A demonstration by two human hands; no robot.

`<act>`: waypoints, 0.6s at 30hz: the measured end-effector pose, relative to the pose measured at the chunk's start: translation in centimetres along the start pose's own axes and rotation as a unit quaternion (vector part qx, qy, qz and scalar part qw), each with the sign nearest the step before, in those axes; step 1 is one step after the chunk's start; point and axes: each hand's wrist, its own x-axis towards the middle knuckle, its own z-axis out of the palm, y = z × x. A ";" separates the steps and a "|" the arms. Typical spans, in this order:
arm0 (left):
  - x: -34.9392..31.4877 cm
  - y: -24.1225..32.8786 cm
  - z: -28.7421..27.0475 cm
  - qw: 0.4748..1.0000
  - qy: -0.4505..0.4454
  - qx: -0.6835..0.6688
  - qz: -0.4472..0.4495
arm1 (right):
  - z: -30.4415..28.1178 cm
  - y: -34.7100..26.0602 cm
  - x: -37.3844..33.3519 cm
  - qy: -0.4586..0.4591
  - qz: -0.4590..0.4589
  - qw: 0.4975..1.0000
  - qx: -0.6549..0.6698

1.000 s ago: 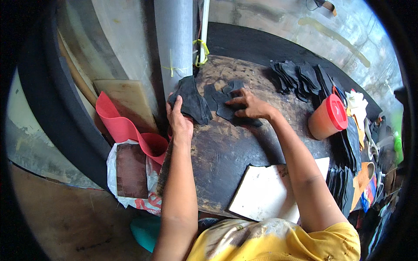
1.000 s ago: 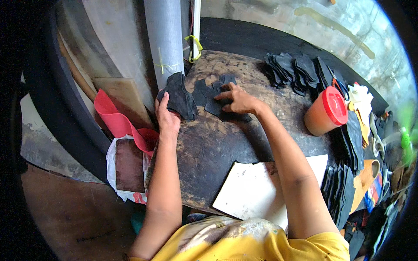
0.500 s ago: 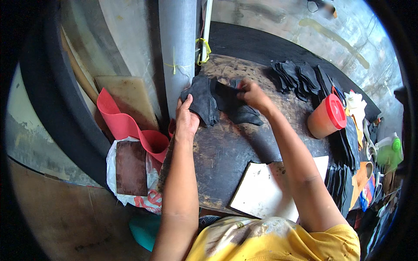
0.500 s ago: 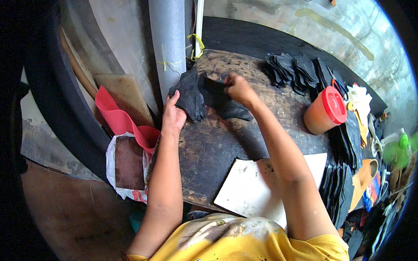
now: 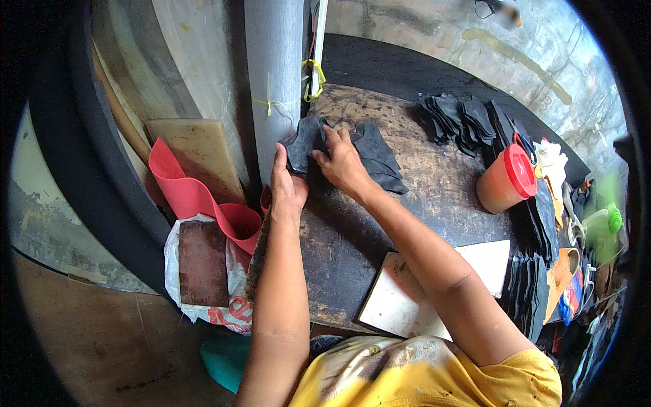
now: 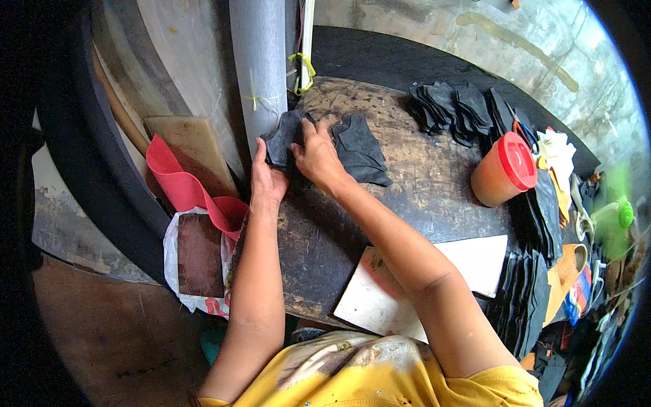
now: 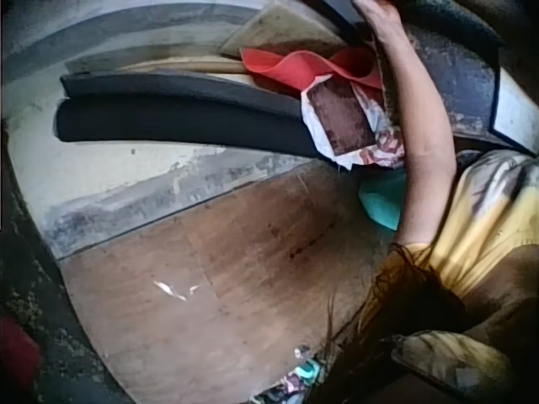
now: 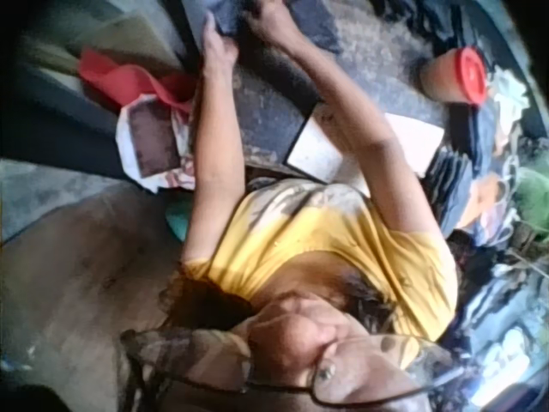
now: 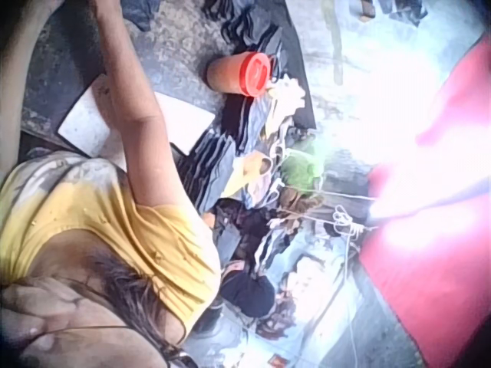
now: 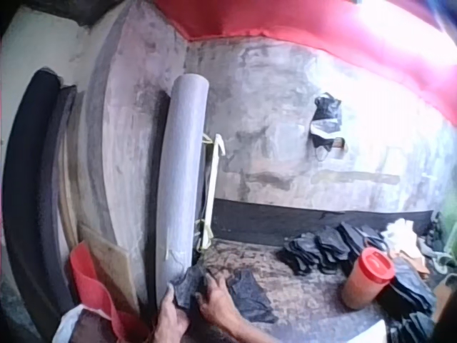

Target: The person repeatedly picks up black rubber pieces from a workbench, aligns them, and stacks them into a pile. The hands handle the parts one at a time, turning and folding them before placing them on the growing stack.

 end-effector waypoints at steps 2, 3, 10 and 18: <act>0.0 0.2 0.0 0.998 -0.023 -0.053 -0.011 | -0.8 2.1 0.2 0.017 0.000 0.998 -0.064; 0.0 0.2 0.0 1.000 -0.008 -0.027 -0.014 | -1.8 3.5 0.7 0.027 0.011 0.994 -0.108; 0.5 -0.6 -0.7 0.999 -0.003 0.049 0.008 | -8.3 11.4 3.1 -0.109 0.271 0.933 -0.212; 0.9 -0.8 -1.2 1.000 -0.012 0.027 -0.002 | -11.3 7.4 3.5 0.005 0.221 0.967 0.127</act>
